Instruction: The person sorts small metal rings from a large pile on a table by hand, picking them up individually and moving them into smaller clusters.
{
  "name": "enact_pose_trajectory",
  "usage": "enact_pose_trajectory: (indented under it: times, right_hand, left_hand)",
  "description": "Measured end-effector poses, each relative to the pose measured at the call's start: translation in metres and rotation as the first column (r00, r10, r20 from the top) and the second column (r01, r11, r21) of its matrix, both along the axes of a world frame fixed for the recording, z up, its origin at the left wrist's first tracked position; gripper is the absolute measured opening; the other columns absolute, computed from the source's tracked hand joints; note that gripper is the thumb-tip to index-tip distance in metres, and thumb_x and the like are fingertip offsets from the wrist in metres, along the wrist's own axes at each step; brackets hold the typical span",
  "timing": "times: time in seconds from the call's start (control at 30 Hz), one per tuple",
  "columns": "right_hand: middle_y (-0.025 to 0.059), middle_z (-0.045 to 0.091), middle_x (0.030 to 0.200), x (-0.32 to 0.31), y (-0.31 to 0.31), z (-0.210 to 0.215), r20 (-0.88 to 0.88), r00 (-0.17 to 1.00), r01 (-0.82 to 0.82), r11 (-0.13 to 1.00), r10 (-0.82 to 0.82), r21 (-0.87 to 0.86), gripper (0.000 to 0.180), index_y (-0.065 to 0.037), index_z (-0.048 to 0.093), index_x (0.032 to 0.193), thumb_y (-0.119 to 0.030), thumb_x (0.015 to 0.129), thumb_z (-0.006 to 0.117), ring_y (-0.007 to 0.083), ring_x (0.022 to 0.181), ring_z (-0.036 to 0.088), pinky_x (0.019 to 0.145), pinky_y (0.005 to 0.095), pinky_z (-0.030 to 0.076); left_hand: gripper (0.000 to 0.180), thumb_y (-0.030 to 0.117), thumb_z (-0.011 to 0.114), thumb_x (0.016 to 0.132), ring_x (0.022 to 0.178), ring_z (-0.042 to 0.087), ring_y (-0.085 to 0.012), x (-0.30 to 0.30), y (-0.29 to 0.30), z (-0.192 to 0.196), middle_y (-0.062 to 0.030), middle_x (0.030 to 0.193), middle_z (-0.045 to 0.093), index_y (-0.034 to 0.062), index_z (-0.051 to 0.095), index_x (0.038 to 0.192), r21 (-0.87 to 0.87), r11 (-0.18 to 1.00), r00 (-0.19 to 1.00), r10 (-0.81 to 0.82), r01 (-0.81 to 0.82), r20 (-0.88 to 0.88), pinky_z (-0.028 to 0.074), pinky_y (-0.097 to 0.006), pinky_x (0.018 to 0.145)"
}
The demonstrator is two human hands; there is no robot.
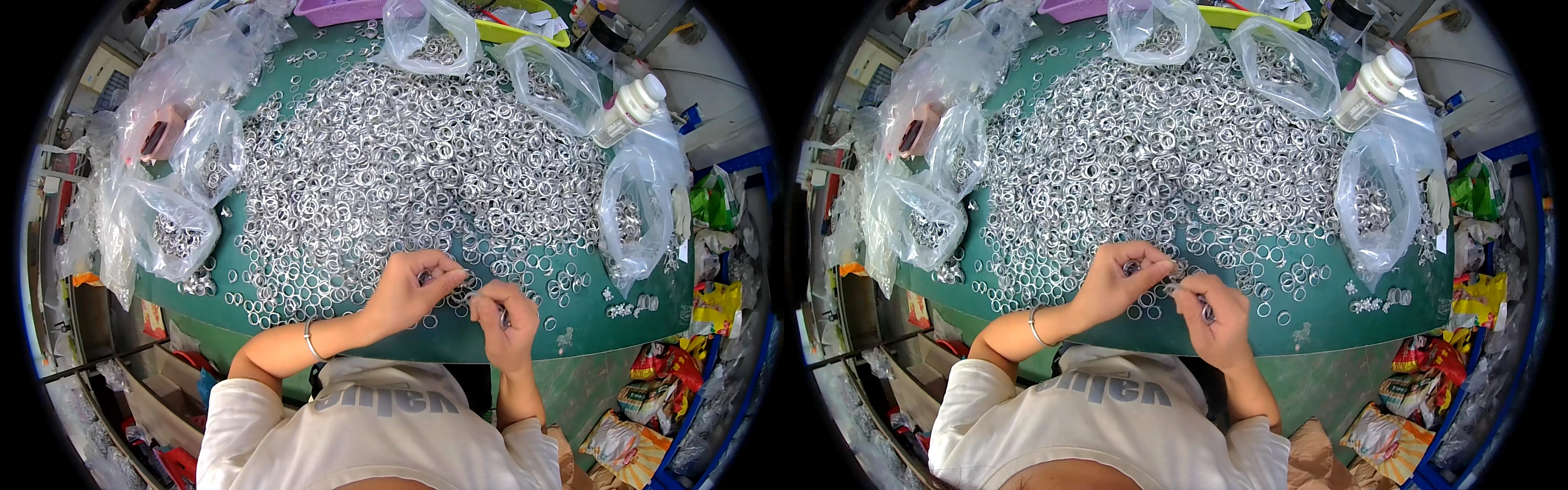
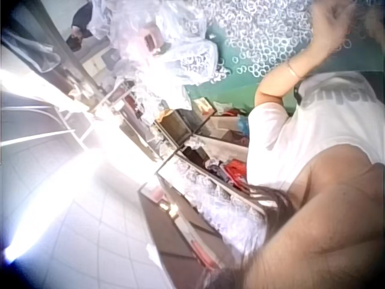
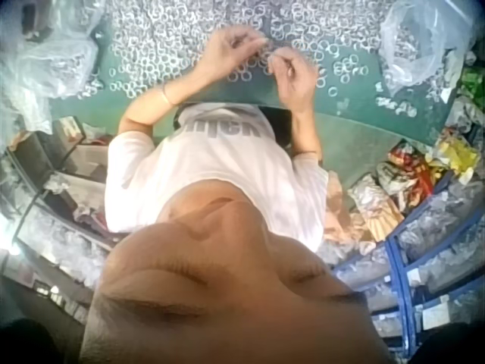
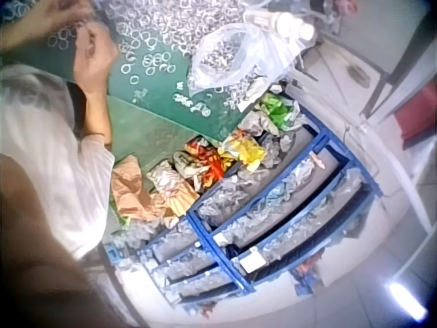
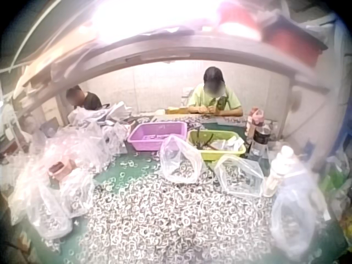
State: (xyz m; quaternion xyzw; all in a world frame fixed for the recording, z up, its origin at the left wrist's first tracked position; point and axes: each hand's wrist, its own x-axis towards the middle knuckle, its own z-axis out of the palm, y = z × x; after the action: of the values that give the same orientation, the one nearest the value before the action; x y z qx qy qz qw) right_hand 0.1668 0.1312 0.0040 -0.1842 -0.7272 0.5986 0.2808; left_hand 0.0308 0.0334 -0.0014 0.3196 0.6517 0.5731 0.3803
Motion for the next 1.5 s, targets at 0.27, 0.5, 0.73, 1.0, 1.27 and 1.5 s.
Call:
enact_pose_trajectory:
  times: [0.27, 0.5, 0.73, 1.0, 1.27, 1.5]
  right_hand:
    - [0.0022, 0.054, 0.062, -0.003, 0.027, -0.027, 0.316, 0.925, 0.146, 0.966, -0.210, 0.213, 0.012, 0.002, 0.060, 0.088, -0.009, 0.090, 0.055, 0.0063, 0.055, 0.046, 0.050, 0.0220, 0.036]
    - [0.0142, 0.061, 0.070, 0.000, 0.026, -0.026, 0.405, 0.879, 0.165, 0.957, -0.253, 0.239, 0.015, 0.002, 0.061, 0.097, -0.010, 0.088, 0.056, 0.0224, 0.058, 0.057, 0.056, 0.0320, 0.043]
    - [-0.0030, 0.048, 0.062, -0.002, 0.016, -0.026, 0.319, 0.948, 0.114, 0.958, -0.025, -0.264, 0.015, 0.001, 0.063, 0.097, -0.009, 0.091, 0.054, 0.0028, 0.055, 0.040, 0.049, 0.0196, 0.031]
    - [-0.0053, 0.043, 0.059, 0.001, 0.014, -0.040, 0.269, 0.962, 0.090, 0.976, -0.034, -0.200, 0.016, 0.001, 0.062, 0.097, -0.012, 0.093, 0.052, 0.0010, 0.050, 0.035, 0.044, 0.0175, 0.025]
    - [-0.0026, 0.045, 0.056, -0.003, 0.007, -0.034, 0.198, 0.980, 0.084, 0.946, -0.021, -0.314, 0.017, 0.001, 0.062, 0.089, -0.012, 0.093, 0.052, 0.0025, 0.045, 0.035, 0.041, 0.0190, 0.024]
    - [-0.0005, 0.037, 0.052, 0.010, 0.022, -0.034, -0.178, 0.971, -0.071, 0.520, -0.159, -0.851, 0.033, 0.001, 0.053, 0.074, -0.024, 0.096, 0.048, 0.0081, 0.042, 0.035, 0.037, 0.0207, 0.024]
  left_hand:
    - [0.016, 0.015, 0.059, 0.089, 0.049, 0.038, -0.0003, -0.011, -0.005, -0.002, 0.0048, 0.062, 0.054, 0.0005, 0.067, 0.092, -0.128, 0.992, 0.896, 0.069, -0.014, 0.438, 0.028, -0.017, 0.043]
    - [0.017, 0.016, 0.061, 0.088, 0.049, 0.041, -0.0020, -0.024, -0.019, -0.017, 0.0025, 0.062, 0.055, 0.0000, 0.067, 0.091, -0.160, 0.987, 0.807, 0.094, 0.001, 0.583, 0.029, -0.017, 0.042]
    - [0.016, 0.010, 0.060, 0.088, 0.055, 0.046, -0.0049, -0.035, -0.017, -0.006, -0.0028, 0.075, 0.062, -0.0013, 0.066, 0.096, -0.191, 0.979, 0.758, 0.175, -0.069, 0.628, 0.033, -0.017, 0.045]
    - [0.009, 0.006, 0.058, 0.085, 0.052, 0.039, -0.0072, -0.174, 0.083, 0.052, 0.0016, 0.066, 0.051, 0.0006, 0.063, 0.090, 0.123, 0.844, 0.728, 0.365, -0.522, 0.581, 0.030, -0.020, 0.043]
    - [0.031, 0.002, 0.041, 0.092, 0.054, 0.041, -0.0071, -0.190, 0.105, 0.041, -0.0052, 0.077, 0.055, -0.0018, 0.051, 0.121, 0.168, 0.935, 0.899, 0.235, -0.313, 0.369, 0.031, -0.019, 0.042]
    - [0.024, 0.001, 0.046, 0.091, 0.054, 0.041, -0.0036, -0.104, 0.000, 0.004, -0.0002, 0.081, 0.057, -0.0002, 0.062, 0.109, -0.104, 0.994, 0.987, -0.009, 0.026, 0.157, 0.034, -0.017, 0.046]
